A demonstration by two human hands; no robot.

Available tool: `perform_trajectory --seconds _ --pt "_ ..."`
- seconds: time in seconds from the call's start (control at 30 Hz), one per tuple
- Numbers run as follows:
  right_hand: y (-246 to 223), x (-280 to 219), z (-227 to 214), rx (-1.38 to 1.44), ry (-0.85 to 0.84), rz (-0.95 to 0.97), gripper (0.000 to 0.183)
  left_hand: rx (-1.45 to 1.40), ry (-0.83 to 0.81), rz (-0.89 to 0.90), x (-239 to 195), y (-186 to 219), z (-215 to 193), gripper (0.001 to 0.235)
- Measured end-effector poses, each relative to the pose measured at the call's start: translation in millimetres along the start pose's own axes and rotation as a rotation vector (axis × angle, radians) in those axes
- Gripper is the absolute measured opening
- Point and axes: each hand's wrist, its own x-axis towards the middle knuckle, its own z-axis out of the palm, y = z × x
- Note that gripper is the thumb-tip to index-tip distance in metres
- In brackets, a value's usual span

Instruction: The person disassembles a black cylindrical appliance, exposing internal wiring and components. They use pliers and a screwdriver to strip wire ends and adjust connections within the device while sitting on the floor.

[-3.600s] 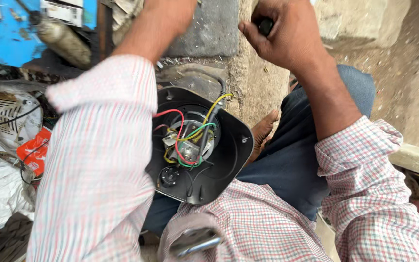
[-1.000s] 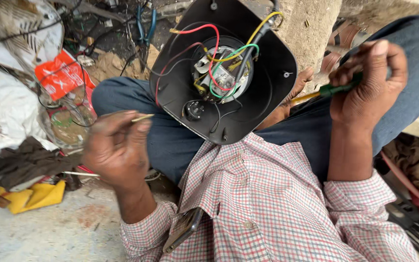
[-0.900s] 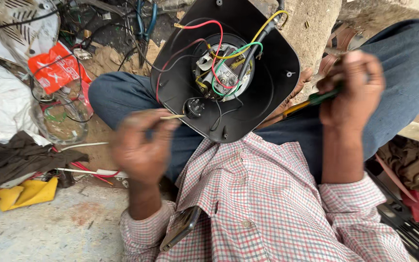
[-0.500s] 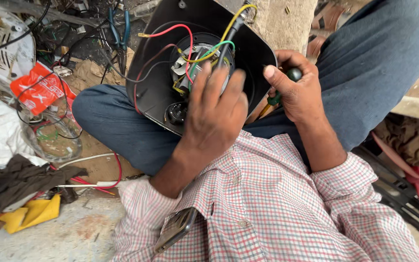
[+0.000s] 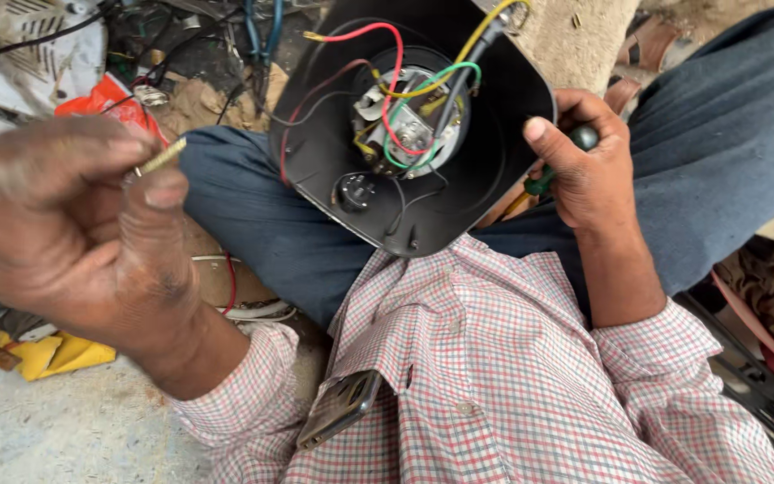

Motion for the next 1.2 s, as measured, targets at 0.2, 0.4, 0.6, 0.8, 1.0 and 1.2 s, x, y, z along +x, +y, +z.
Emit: perform_trajectory --seconds 0.2,0.4,0.6,0.8,1.0,1.2 --pt "1 2 -1 0.055 -0.043 -0.046 0.029 -0.001 0.107 -0.081 -23 -11 -18 0.024" --pt "-4 -3 3 0.072 -0.021 0.000 0.028 0.276 -0.081 0.016 -27 -1 -11 0.020" --pt "-1 1 3 0.032 -0.009 -0.052 0.029 0.248 -0.568 0.246 -28 1 59 0.018" --pt "5 1 -2 0.048 -0.036 -0.006 0.027 0.436 -0.760 0.658 -23 -20 148 0.018" --pt "2 4 4 0.014 -0.018 0.003 0.031 0.532 -0.811 0.725 -6 -24 168 0.020" --pt "-37 -35 1 -0.196 0.075 -0.311 0.025 -0.005 -0.741 0.291 -49 9 129 0.022"
